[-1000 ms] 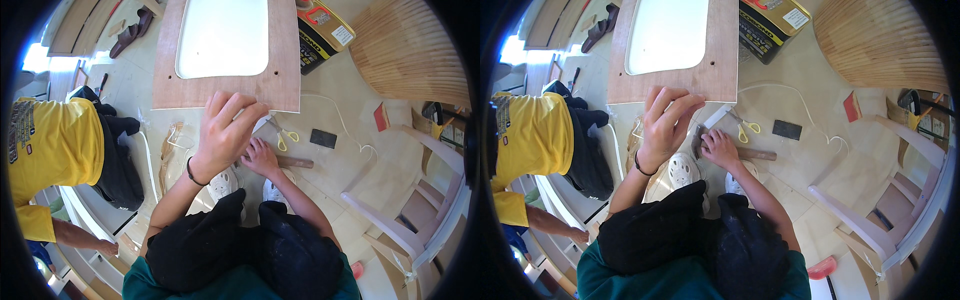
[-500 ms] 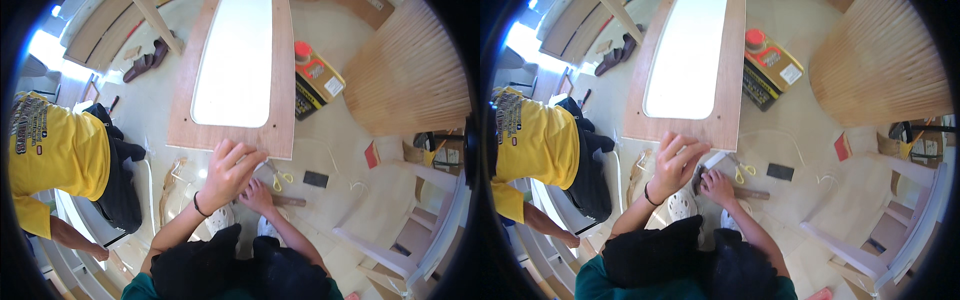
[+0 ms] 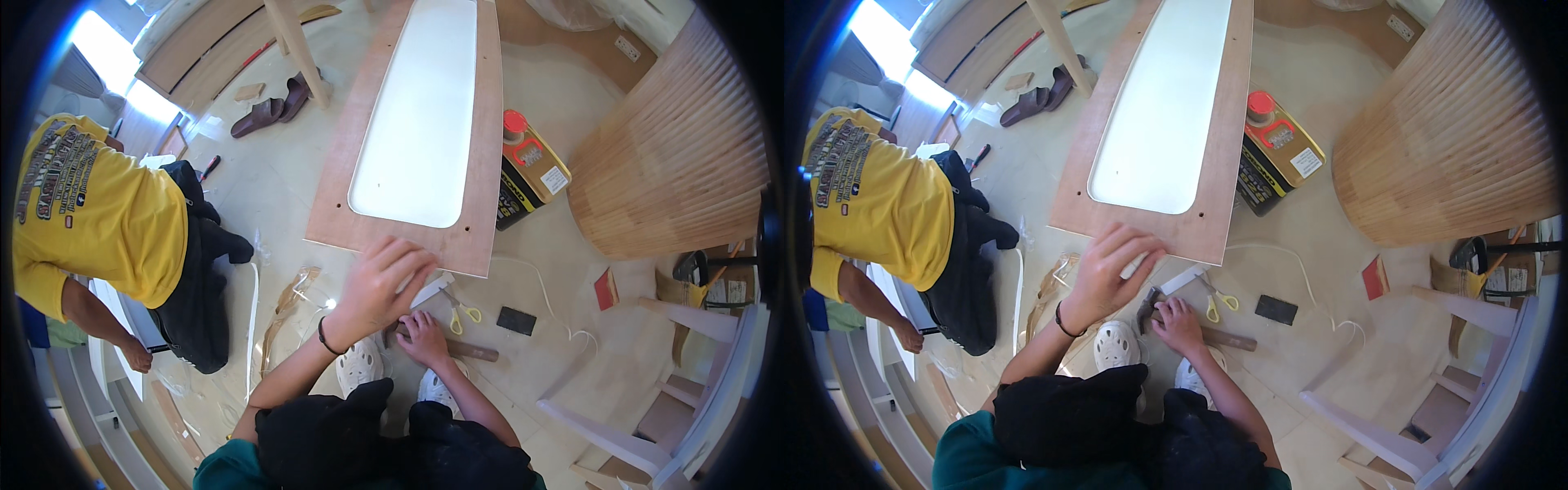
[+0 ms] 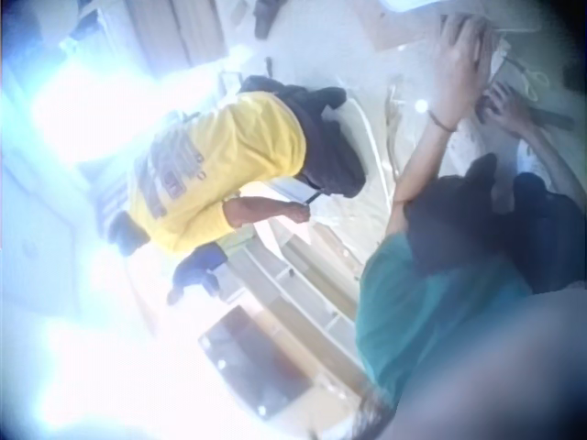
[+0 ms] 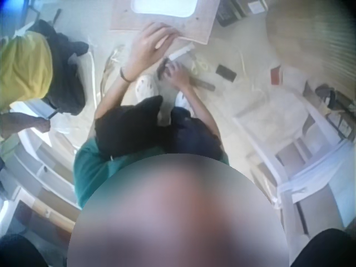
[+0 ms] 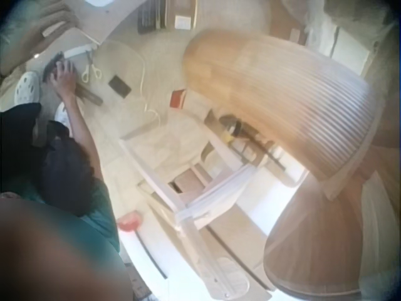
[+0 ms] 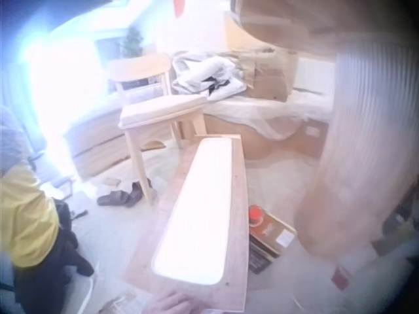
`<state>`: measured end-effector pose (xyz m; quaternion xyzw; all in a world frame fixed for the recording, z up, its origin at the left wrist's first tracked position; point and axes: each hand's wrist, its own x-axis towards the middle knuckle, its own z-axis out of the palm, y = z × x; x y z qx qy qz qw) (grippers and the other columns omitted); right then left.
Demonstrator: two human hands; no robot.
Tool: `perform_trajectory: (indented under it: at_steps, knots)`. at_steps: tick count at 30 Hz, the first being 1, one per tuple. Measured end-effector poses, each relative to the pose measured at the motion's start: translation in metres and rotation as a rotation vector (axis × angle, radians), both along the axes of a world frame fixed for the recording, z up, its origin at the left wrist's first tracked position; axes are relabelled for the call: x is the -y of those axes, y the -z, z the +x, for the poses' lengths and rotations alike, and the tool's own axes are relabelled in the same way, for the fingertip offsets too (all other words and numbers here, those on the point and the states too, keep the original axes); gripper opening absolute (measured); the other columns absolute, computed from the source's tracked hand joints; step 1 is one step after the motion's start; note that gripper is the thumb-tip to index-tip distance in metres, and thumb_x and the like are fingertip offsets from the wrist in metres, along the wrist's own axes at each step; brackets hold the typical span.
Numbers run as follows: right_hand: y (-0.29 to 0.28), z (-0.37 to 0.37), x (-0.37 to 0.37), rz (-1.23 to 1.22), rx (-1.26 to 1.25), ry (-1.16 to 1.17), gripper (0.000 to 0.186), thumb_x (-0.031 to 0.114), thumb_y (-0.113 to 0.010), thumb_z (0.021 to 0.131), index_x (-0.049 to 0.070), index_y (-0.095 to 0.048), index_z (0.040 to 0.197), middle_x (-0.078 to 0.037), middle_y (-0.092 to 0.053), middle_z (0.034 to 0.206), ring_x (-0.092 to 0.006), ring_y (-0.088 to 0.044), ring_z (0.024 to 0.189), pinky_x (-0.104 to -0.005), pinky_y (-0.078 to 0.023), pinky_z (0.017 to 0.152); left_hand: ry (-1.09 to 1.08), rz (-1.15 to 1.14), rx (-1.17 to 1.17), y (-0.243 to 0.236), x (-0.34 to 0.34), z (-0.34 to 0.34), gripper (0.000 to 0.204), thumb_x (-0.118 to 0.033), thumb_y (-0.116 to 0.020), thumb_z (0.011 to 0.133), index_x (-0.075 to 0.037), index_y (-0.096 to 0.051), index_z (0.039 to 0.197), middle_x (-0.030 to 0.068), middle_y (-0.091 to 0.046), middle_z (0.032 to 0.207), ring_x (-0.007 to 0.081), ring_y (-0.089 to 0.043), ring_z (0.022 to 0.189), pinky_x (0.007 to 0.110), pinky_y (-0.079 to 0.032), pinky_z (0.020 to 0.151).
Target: The person applies a thin strip of edge banding to the edge of a wooden panel. They use a hammer to tap the strip into place and scissors to trim the excess material.
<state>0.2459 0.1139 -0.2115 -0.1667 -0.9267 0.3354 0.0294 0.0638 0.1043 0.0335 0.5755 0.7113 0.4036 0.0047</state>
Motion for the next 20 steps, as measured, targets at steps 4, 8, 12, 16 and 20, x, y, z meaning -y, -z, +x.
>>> perform_trajectory:
  at_steps: [4,8,12,16,20]
  knots:
    - [0.006,0.001,-0.001,-0.067,-0.072,0.010,0.035,0.027,-0.068,0.082,0.008,-0.060,0.111,-0.013,-0.057,0.108,-0.0323,-0.054,0.109,-0.0434,-0.045,0.095,-0.308,0.078,-0.166,0.001,0.017,-0.029,0.018,0.000,-0.068,0.080,-0.003,-0.067,0.098,0.0121,-0.063,0.099,0.0294,-0.058,0.091,0.038,-0.045,0.080]
    - [0.003,0.014,-0.006,-0.193,-0.068,0.048,0.033,0.022,-0.067,0.083,0.007,-0.061,0.112,-0.013,-0.058,0.110,-0.0330,-0.054,0.110,-0.0435,-0.045,0.096,-0.609,0.182,-0.141,0.011,0.041,-0.061,0.019,-0.004,-0.065,0.086,-0.002,-0.063,0.104,0.0139,-0.062,0.101,0.0294,-0.056,0.094,0.038,-0.043,0.083]
    - [-0.007,0.023,-0.007,-0.233,-0.065,0.083,0.031,0.018,-0.066,0.084,0.007,-0.061,0.112,-0.014,-0.058,0.111,-0.0337,-0.055,0.109,-0.0436,-0.045,0.096,-0.641,0.128,0.332,0.022,0.056,-0.083,0.025,-0.022,-0.056,0.098,0.001,-0.059,0.109,0.0120,-0.062,0.100,0.0228,-0.058,0.092,0.034,-0.046,0.083]
    - [-0.013,0.027,-0.012,-0.287,-0.004,0.059,0.031,0.018,-0.066,0.085,0.006,-0.061,0.113,-0.014,-0.059,0.113,-0.0336,-0.054,0.111,-0.0413,-0.044,0.098,-0.511,0.046,0.658,0.028,0.055,-0.107,0.042,-0.038,-0.046,0.103,0.002,-0.058,0.108,0.0105,-0.062,0.099,0.0184,-0.059,0.086,0.033,-0.049,0.076]
    - [-0.006,0.030,-0.014,-0.410,0.047,0.103,0.032,0.020,-0.067,0.086,0.008,-0.061,0.115,-0.015,-0.059,0.114,-0.0332,-0.054,0.111,-0.0428,-0.045,0.098,-0.534,0.033,0.772,0.035,0.069,-0.114,0.047,-0.043,-0.041,0.104,0.000,-0.059,0.108,0.0105,-0.062,0.100,0.0192,-0.060,0.086,0.033,-0.050,0.078]
